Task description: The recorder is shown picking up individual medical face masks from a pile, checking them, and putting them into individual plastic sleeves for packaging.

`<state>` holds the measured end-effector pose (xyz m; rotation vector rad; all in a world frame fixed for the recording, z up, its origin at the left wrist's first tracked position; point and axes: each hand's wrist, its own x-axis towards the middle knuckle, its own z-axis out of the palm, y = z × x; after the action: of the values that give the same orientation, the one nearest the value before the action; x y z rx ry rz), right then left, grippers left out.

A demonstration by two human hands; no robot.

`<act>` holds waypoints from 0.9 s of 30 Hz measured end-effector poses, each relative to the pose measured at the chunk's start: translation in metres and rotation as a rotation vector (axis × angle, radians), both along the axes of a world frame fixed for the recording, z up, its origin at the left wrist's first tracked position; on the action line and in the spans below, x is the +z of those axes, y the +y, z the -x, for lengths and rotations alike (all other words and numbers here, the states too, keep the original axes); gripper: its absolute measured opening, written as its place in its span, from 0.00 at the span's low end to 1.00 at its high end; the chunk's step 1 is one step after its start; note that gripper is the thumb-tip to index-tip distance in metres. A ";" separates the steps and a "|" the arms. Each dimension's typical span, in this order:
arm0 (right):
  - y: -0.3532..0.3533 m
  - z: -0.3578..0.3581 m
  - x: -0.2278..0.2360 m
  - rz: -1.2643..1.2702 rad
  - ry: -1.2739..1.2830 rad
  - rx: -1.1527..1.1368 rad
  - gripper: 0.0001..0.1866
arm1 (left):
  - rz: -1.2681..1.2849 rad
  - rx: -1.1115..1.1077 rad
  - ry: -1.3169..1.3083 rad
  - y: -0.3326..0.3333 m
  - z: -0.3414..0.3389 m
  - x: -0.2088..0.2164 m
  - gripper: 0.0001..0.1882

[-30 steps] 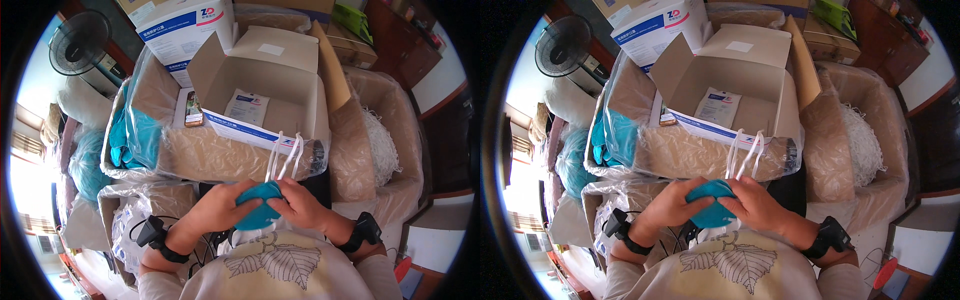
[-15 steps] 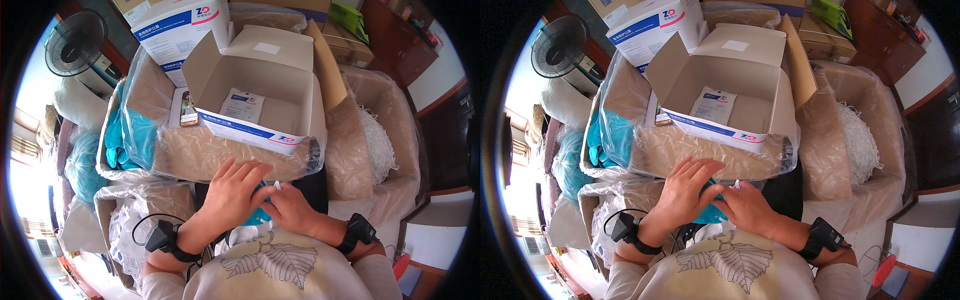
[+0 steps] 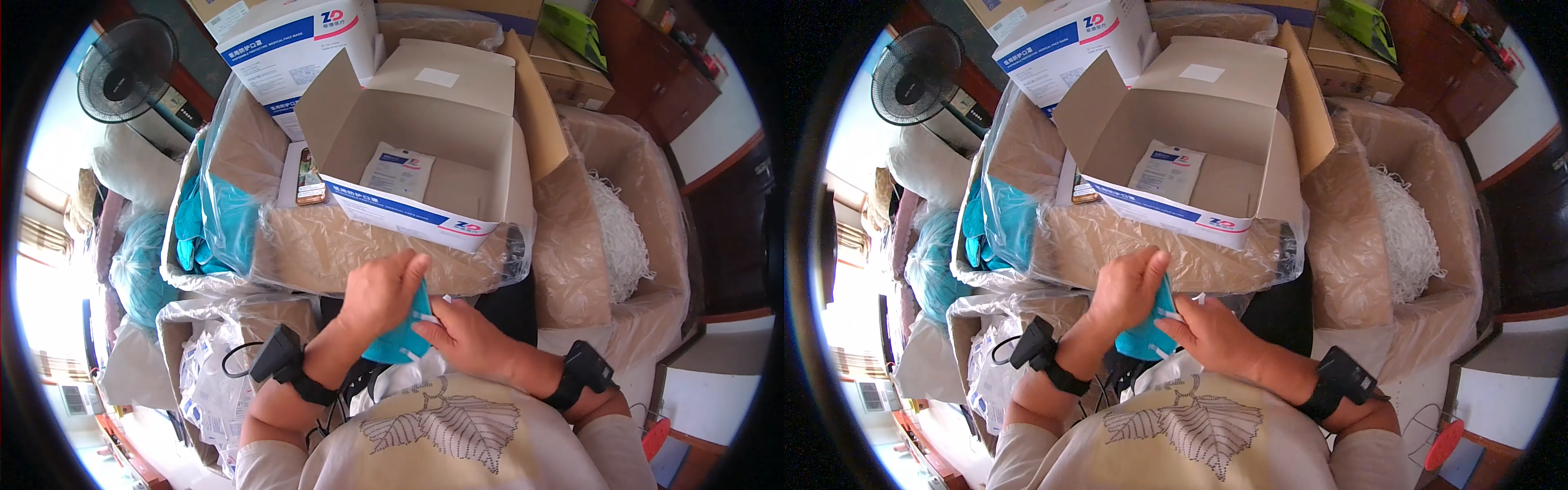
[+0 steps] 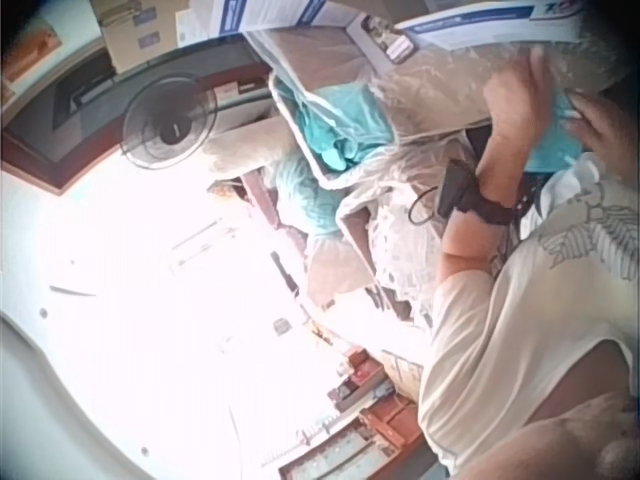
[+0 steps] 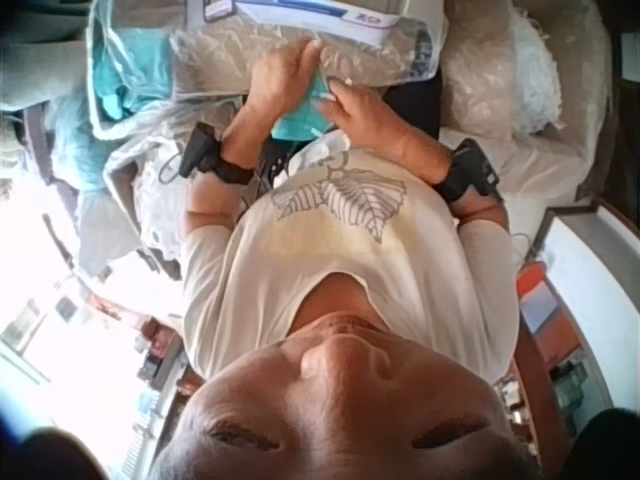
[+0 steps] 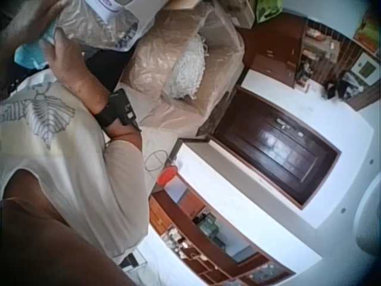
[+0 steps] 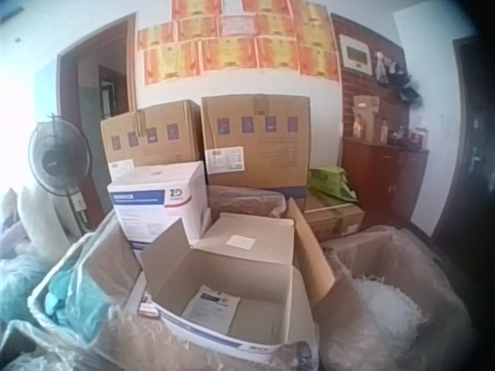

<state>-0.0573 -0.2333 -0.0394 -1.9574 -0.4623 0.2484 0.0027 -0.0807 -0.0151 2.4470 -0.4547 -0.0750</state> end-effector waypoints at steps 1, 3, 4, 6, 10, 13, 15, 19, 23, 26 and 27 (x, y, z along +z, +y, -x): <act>-0.003 -0.004 0.002 -0.055 0.118 0.043 0.10 | -0.003 0.057 0.058 0.005 -0.004 -0.002 0.18; -0.019 -0.010 0.002 0.075 0.000 0.081 0.09 | 0.000 0.116 0.065 0.019 -0.012 0.000 0.20; -0.028 -0.012 0.003 0.144 -0.060 0.096 0.08 | 0.005 0.142 0.069 0.027 -0.017 0.003 0.21; -0.039 -0.017 0.006 0.211 -0.287 0.032 0.08 | 0.025 0.206 0.064 0.041 -0.025 0.004 0.21; -0.049 -0.036 0.013 0.207 -0.376 -0.003 0.09 | 0.310 0.248 0.051 0.063 -0.044 0.004 0.22; -0.053 -0.045 0.018 0.013 0.223 0.062 0.10 | 0.376 0.256 0.032 0.062 -0.047 0.023 0.23; -0.051 -0.046 0.028 0.070 0.199 0.077 0.10 | 0.332 0.265 -0.060 0.061 -0.046 0.043 0.23; -0.052 -0.049 0.022 0.132 0.096 0.085 0.10 | 0.371 0.231 -0.051 0.072 -0.048 0.079 0.23; -0.046 -0.050 -0.004 -0.003 -0.086 0.088 0.11 | 0.322 0.276 -0.183 0.077 -0.050 0.094 0.24; -0.038 -0.056 -0.009 -0.022 0.155 0.117 0.13 | 0.282 0.193 -0.192 0.075 -0.049 0.107 0.24; -0.031 -0.059 -0.010 -0.011 0.286 0.115 0.13 | 0.291 0.174 -0.185 0.071 -0.047 0.109 0.23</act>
<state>0.0013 -0.2640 -0.0493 -1.8496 -0.3867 0.5891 0.0498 -0.0094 0.0942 2.2027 -0.3064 0.2749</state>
